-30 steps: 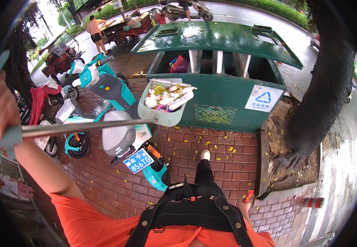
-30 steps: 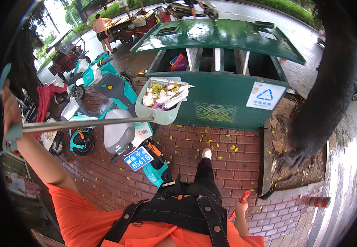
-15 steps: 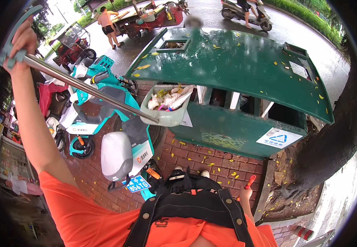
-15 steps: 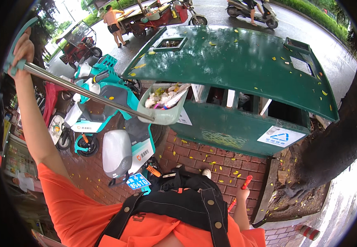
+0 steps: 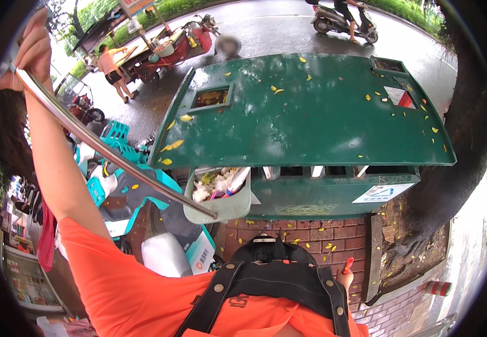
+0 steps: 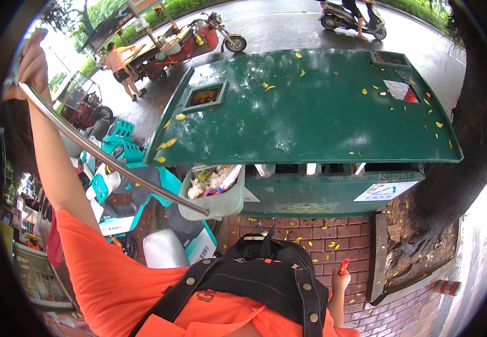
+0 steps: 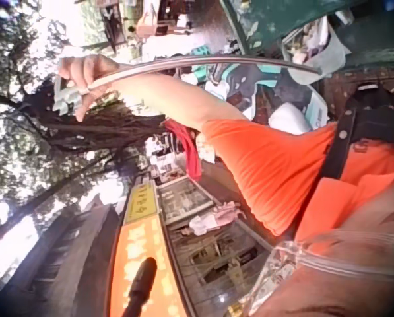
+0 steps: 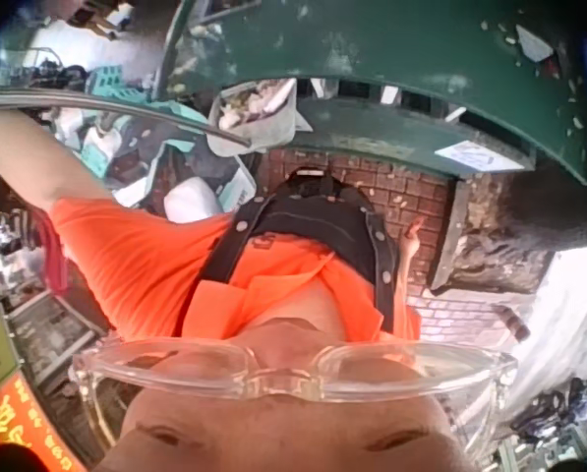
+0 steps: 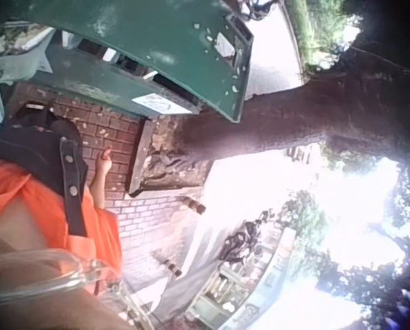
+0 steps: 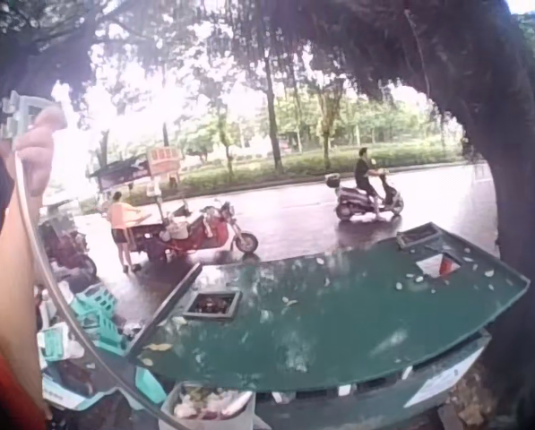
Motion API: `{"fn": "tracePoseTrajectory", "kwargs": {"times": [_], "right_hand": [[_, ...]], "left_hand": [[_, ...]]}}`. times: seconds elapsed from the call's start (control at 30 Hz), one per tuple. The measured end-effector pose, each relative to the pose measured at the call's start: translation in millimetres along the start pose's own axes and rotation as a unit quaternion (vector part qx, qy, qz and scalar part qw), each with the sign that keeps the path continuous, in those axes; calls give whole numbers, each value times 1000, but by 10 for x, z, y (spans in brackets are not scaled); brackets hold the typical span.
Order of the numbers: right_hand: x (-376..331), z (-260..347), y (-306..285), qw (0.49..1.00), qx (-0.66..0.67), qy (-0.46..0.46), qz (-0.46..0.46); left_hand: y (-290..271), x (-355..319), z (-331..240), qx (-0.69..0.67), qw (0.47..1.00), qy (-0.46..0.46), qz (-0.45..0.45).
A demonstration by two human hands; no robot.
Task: The person sweeps scraps of paper and debris into a dustpan with a broom on a tiled sidewalk and then dumps the trash into a public waste bin.
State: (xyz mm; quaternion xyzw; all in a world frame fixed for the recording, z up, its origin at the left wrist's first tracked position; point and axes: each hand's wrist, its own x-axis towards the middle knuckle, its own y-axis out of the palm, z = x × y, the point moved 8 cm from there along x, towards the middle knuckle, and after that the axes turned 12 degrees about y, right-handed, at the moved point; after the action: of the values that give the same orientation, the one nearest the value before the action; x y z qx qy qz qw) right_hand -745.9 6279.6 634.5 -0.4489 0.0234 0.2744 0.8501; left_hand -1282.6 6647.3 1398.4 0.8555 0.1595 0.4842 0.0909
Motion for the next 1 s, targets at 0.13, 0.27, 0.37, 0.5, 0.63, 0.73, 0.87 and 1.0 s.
{"fn": "tracePoseTrajectory", "kwargs": {"times": [0.13,0.27,0.37,0.5,0.63,0.73,0.87,1.0], "right_hand": [[-112,-47,161,1000,23,12,17],[-206,43,191,1000,17,5,7],[-154,-8,365,999,6,-34,25],[-162,135,168,1000,-5,-20,23],[-103,139,169,999,-2,-20,38],[-128,41,171,1000,-5,0,27],[-282,35,41,1000,-8,-19,-13],[-533,166,-22,1000,23,17,6]], "left_hand": [[-27,110,209,3,999,-49,19],[-610,-93,23,443,850,112,-262],[-440,-538,448,709,601,86,-359],[-460,-739,770,668,626,120,-384],[-939,-275,774,621,695,79,-353],[-1308,223,430,606,730,38,-314],[-1595,432,576,600,738,-29,-308],[-2097,307,1223,580,737,-90,-336]]}}
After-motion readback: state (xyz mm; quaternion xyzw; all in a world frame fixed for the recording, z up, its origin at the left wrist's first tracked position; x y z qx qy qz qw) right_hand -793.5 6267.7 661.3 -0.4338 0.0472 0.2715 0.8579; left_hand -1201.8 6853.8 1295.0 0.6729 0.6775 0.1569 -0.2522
